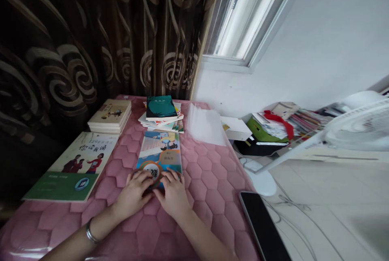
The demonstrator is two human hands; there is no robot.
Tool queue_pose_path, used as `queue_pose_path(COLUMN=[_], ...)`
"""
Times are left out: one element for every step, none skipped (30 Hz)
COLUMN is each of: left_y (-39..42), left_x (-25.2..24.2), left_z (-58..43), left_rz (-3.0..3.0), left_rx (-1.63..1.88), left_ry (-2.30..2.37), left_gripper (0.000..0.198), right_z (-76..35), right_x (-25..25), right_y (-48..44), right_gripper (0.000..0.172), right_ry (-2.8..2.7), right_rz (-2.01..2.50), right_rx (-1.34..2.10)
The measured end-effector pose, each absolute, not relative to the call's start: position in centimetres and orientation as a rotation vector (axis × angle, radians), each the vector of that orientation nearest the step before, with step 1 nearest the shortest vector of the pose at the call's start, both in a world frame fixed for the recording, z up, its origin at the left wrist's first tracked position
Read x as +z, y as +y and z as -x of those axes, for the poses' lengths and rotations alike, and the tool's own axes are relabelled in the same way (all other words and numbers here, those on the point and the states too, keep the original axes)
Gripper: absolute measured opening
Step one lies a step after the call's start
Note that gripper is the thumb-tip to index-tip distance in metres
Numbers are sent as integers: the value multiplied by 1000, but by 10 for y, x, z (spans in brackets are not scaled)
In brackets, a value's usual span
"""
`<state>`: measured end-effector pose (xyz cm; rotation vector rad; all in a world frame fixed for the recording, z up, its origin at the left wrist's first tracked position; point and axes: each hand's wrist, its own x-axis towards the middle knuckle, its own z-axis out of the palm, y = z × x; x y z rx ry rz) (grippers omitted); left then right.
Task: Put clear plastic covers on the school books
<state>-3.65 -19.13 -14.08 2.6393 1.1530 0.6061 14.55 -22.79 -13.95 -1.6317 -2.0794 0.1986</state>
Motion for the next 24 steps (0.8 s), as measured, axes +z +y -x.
queue_pose_path(left_y=[-190, -189, -188, -188, -187, -186, -186, -185, -184, -183, -182, -180, -179, -178, -176, -175, -173, -171, -170, -168, -167, -166, -166, -166], left_x=[-141, -140, -140, -139, -139, -138, -138, -139, -140, -141, -142, -144, -145, -147, -148, -149, -150, -150, -150, -150, -150, -149, -148, -147], left_z=[37, 37, 39, 40, 42, 45, 48, 52, 57, 63, 69, 76, 82, 89, 94, 99, 102, 104, 106, 106, 107, 107, 107, 107], left_rz=[-2644, -2646, -2644, -2639, -2634, -2633, -2637, -2646, -2657, -2668, -2677, -2683, -2686, -2690, -2695, -2699, -2705, -2709, -2714, -2720, -2728, -2737, -2748, -2761], left_rx=[603, 601, 598, 595, 594, 595, 597, 601, 604, 608, 610, 610, 608, 607, 607, 608, 613, 621, 630, 636, 638, 633, 622, 610], left_ry=[1153, 1156, 1158, 1157, 1154, 1144, 1130, 1117, 1108, 1106, 1113, 1124, 1136, 1142, 1141, 1131, 1115, 1099, 1081, 1063, 1047, 1030, 1018, 1010], left_gripper=[28, 25, 23, 20, 19, 19, 20, 22, 24, 26, 27, 27, 27, 27, 27, 27, 26, 26, 25, 25, 25, 25, 26, 26], right_z=[-143, -142, -143, -144, -146, -149, -153, -158, -164, -170, -177, -185, -192, -200, -207, -213, -218, -222, -225, -227, -229, -230, -230, -230], right_x=[-140, -140, -140, -140, -140, -140, -140, -140, -141, -141, -142, -143, -143, -144, -144, -144, -144, -144, -144, -144, -144, -145, -145, -145], right_y=[-227, -226, -226, -227, -227, -228, -229, -230, -231, -233, -234, -236, -237, -239, -240, -241, -242, -243, -243, -244, -243, -243, -243, -243], right_gripper=[16, 14, 13, 12, 11, 11, 12, 14, 15, 17, 18, 20, 21, 23, 26, 28, 31, 34, 35, 37, 37, 37, 38, 38], right_ry=[-2074, -2073, -2075, -2084, -2095, -2106, -2118, -2131, -2143, -2152, -2162, -2171, -2184, -2199, -2217, -2236, -2254, -2268, -2281, -2292, -2303, -2313, -2323, -2329], right_rz=[1646, 1655, 1658, 1655, 1649, 1643, 1636, 1631, 1630, 1635, 1643, 1654, 1664, 1672, 1675, 1675, 1675, 1676, 1674, 1671, 1667, 1664, 1662, 1661], right_rx=[203, 208, 211, 214, 216, 215, 214, 212, 210, 207, 204, 202, 199, 196, 194, 194, 196, 199, 206, 216, 228, 243, 259, 277])
